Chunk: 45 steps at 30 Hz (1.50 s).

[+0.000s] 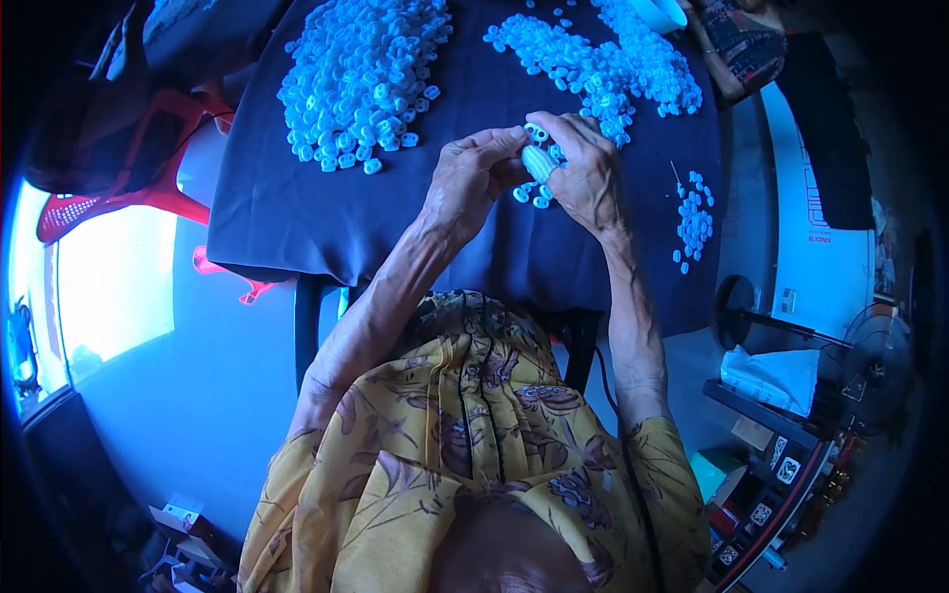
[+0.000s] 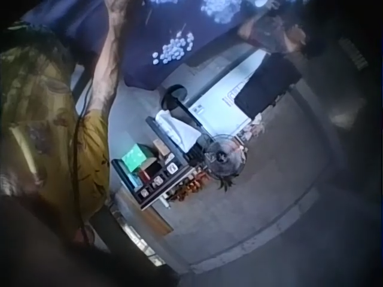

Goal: The person sorts small white plastic components by hand, placing them into a container on a table.

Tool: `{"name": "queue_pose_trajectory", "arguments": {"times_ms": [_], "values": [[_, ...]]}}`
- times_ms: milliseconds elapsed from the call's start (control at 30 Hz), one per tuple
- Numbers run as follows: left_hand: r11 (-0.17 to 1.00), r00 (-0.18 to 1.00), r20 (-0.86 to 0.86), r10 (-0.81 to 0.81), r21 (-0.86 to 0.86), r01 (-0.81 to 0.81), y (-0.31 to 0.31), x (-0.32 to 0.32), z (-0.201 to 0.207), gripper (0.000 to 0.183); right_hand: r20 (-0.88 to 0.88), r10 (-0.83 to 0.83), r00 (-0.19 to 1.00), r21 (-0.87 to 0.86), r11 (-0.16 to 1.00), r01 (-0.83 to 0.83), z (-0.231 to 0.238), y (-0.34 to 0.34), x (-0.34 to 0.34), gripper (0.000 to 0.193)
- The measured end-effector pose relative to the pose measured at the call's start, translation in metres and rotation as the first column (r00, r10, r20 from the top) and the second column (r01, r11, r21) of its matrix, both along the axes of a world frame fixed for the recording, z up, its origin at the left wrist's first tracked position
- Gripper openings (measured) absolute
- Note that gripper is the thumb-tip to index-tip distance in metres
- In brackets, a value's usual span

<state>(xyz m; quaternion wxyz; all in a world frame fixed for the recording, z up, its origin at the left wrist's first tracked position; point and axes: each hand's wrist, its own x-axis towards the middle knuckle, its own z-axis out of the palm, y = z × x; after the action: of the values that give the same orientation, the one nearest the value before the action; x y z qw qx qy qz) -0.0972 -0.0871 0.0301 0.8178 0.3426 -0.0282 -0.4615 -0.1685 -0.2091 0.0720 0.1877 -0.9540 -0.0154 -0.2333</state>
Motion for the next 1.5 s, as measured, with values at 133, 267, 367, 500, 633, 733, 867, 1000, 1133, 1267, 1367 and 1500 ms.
{"name": "queue_pose_trajectory", "arguments": {"times_ms": [133, 267, 367, 500, 633, 733, 867, 1000, 1133, 1267, 1367, 1500], "values": [[0.999, 0.999, -0.012, -0.03, -0.023, 0.029, 0.0, 0.001, 0.001, 0.018, -0.02, 0.032, 0.999, 0.02, 0.999, -0.031, 0.001, -0.004, -0.002, 0.035], [0.999, 0.999, -0.023, -0.038, -0.003, 0.038, -0.001, 0.003, 0.001, 0.019, -0.067, 0.034, 0.997, 0.01, 0.999, -0.033, 0.003, -0.005, -0.005, 0.035], [0.999, 0.999, 0.03, -0.033, -0.001, 0.033, -0.002, 0.004, -0.005, 0.02, -0.035, 0.05, 0.998, -0.024, 0.998, -0.051, 0.0, -0.006, -0.006, 0.035], [0.997, 0.992, 0.113, -0.064, 0.049, 0.058, -0.002, 0.003, -0.002, 0.021, -0.089, 0.034, 0.995, -0.025, 0.999, -0.037, 0.0, -0.006, -0.007, 0.035], [0.995, 0.985, 0.156, -0.066, 0.09, 0.053, 0.0, 0.003, -0.002, 0.02, -0.092, 0.008, 0.996, 0.039, 0.999, -0.004, 0.001, 0.0, -0.007, 0.036], [0.991, 0.983, 0.162, -0.083, 0.117, 0.064, 0.001, 0.001, 0.0, 0.019, -0.1, -0.015, 0.995, 0.002, 1.0, 0.016, 0.0, 0.0, -0.008, 0.033], [0.994, 0.99, 0.108, -0.087, 0.074, 0.08, 0.001, 0.002, -0.001, 0.017, -0.044, 0.056, 0.997, -0.115, 0.991, -0.06, -0.004, -0.005, -0.005, 0.027], [0.997, 0.996, 0.065, -0.068, 0.052, 0.065, -0.003, 0.004, -0.004, 0.019, -0.031, 0.052, 0.998, -0.096, 0.994, -0.054, -0.001, -0.004, -0.006, 0.023], [0.994, 0.99, 0.116, -0.085, 0.075, 0.077, -0.004, 0.003, -0.006, 0.02, -0.093, 0.056, 0.994, -0.126, 0.99, -0.068, -0.001, -0.007, -0.007, 0.019], [0.992, 0.986, 0.145, -0.086, 0.106, 0.07, -0.007, 0.003, -0.007, 0.021, -0.109, 0.084, 0.99, -0.124, 0.987, -0.097, -0.008, -0.014, -0.007, 0.017], [0.994, 0.988, 0.123, -0.093, 0.077, 0.084, -0.006, 0.003, -0.008, 0.022, -0.119, 0.096, 0.988, -0.107, 0.988, -0.109, -0.006, -0.014, -0.007, 0.016], [0.994, 0.995, 0.063, -0.083, 0.074, 0.079, -0.008, 0.005, -0.011, 0.022, -0.162, 0.095, 0.982, -0.127, 0.985, -0.117, -0.004, -0.015, -0.006, 0.018]]}}
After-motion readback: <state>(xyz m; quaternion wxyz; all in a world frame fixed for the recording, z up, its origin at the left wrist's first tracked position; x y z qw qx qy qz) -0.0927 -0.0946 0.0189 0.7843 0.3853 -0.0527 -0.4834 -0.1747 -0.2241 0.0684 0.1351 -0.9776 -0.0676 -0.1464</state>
